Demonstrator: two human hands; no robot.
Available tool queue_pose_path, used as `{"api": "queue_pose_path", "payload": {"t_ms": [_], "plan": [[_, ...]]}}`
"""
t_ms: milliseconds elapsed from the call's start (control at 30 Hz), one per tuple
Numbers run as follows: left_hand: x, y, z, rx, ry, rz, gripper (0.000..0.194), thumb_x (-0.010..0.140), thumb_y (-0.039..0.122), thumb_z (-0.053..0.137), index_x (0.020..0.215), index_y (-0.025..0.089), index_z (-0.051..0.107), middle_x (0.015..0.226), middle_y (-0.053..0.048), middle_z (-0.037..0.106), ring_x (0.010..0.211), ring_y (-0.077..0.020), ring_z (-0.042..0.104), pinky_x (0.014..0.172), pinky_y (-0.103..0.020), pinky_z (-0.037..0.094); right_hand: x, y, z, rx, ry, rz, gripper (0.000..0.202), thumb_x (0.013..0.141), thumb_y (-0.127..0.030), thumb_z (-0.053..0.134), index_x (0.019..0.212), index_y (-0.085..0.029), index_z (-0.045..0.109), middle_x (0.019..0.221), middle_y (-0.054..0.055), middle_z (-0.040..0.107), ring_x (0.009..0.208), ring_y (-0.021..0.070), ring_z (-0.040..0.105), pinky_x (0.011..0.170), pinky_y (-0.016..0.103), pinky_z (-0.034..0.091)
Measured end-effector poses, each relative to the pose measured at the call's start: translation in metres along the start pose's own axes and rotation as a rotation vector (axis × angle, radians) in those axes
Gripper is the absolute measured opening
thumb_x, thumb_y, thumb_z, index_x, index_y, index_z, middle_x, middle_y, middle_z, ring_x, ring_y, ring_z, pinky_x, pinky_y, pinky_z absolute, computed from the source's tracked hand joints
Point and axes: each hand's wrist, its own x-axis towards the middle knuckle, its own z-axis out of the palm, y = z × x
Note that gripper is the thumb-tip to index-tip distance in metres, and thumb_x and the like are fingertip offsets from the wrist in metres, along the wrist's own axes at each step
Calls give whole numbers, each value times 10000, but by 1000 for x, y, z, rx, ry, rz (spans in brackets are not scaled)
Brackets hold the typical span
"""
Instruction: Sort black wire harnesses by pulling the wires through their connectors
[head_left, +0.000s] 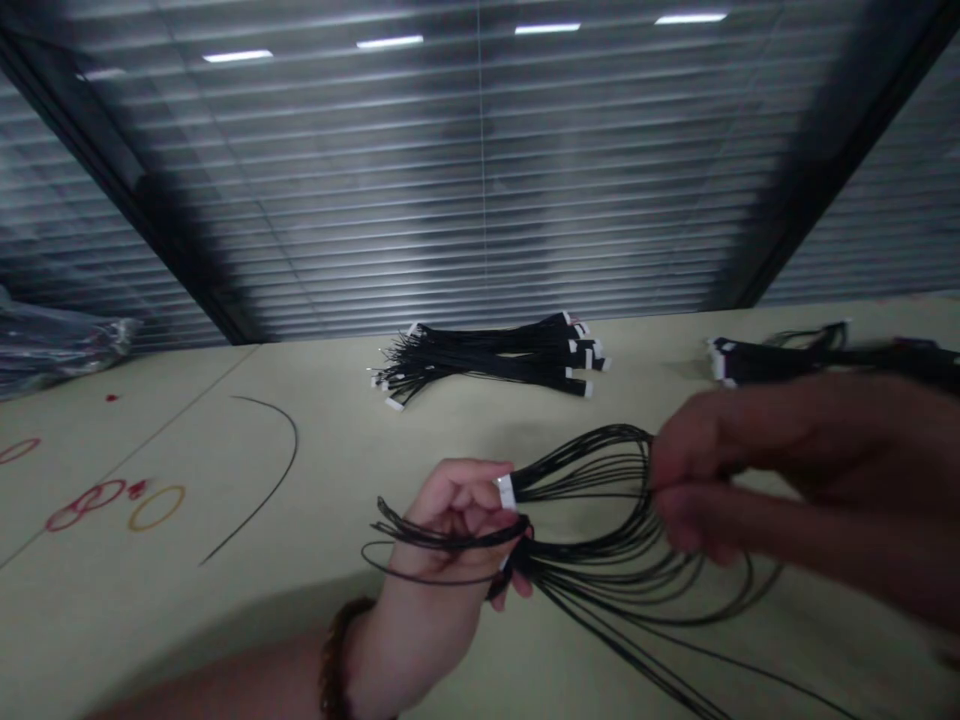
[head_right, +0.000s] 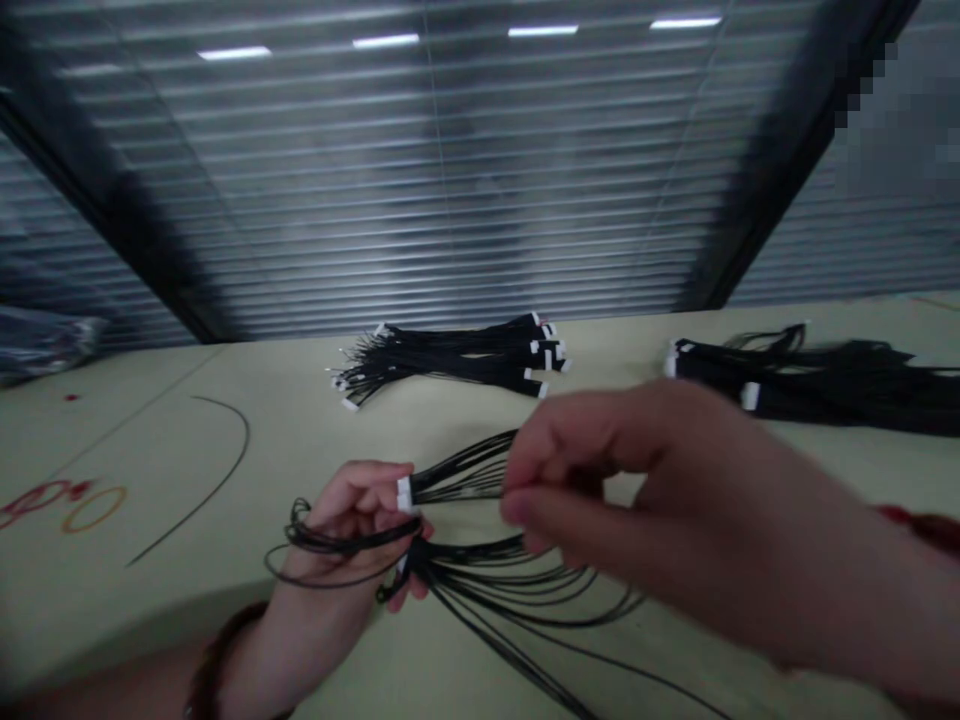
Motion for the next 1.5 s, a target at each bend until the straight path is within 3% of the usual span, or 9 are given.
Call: {"api": "queue_pose_path", "payload": {"t_ms": [100, 200, 533, 900, 1033, 1200, 1367, 1500], "plan": [[0, 0, 2, -63, -33, 10, 206, 698, 124, 737, 858, 236, 670, 622, 29, 695, 374, -92, 622, 301, -76, 418, -3, -14, 29, -26, -16, -122, 104, 861, -208, 518, 799, -221, 600, 657, -53, 609, 541, 71, 534, 508, 207, 380], [-1, 2, 4, -85, -33, 4, 235, 681, 87, 745, 852, 240, 692, 618, 42, 685, 399, -100, 640, 309, -74, 432, -7, -19, 44, -124, 43, -213, 153, 906, -203, 458, 841, -201, 596, 712, -28, 609, 618, 102, 545, 561, 253, 368], [-4, -13, -3, -165, -127, 90, 243, 752, 112, 699, 960, 237, 683, 705, 26, 699, 454, -90, 665, 355, -53, 464, -9, -18, 52, -174, 48, -285, 159, 929, -195, 431, 891, -189, 585, 793, -17, 619, 684, 114, 543, 595, 280, 347], [-5, -4, -8, -64, -177, 18, 273, 793, 72, 644, 977, 273, 660, 744, 42, 700, 497, -81, 675, 386, -61, 482, -10, -24, 53, -176, 99, -315, 215, 936, -181, 403, 890, -166, 613, 767, -5, 620, 640, 115, 517, 565, 278, 351], [-8, -4, -6, -43, -145, -41, 223, 784, 93, 660, 939, 252, 663, 720, 34, 689, 477, -69, 658, 371, -60, 465, -10, -28, 57, -150, 87, -292, 279, 946, -175, 363, 858, -160, 627, 745, -3, 618, 636, 116, 516, 575, 279, 364], [-6, 1, 2, 27, 7, -110, 214, 679, 115, 743, 831, 185, 610, 619, 39, 649, 368, -62, 580, 293, -73, 395, -5, -24, 62, -141, 40, -272, 208, 913, -145, 425, 868, -155, 628, 747, 4, 605, 646, 133, 512, 586, 289, 373], [-3, 7, 6, 208, 113, -158, 197, 733, 144, 671, 869, 177, 532, 646, 49, 610, 372, -60, 560, 301, -98, 373, -2, -26, 54, -261, 143, -203, 129, 849, -174, 510, 828, -169, 637, 766, 27, 608, 682, 177, 547, 608, 318, 398], [-2, 8, 7, 208, 94, -132, 162, 761, 147, 635, 862, 175, 512, 592, 69, 570, 382, -56, 539, 312, -98, 361, -10, -36, 61, -87, -78, -12, 160, 792, -145, 511, 683, -217, 603, 629, -36, 589, 523, 130, 537, 498, 272, 364]]}}
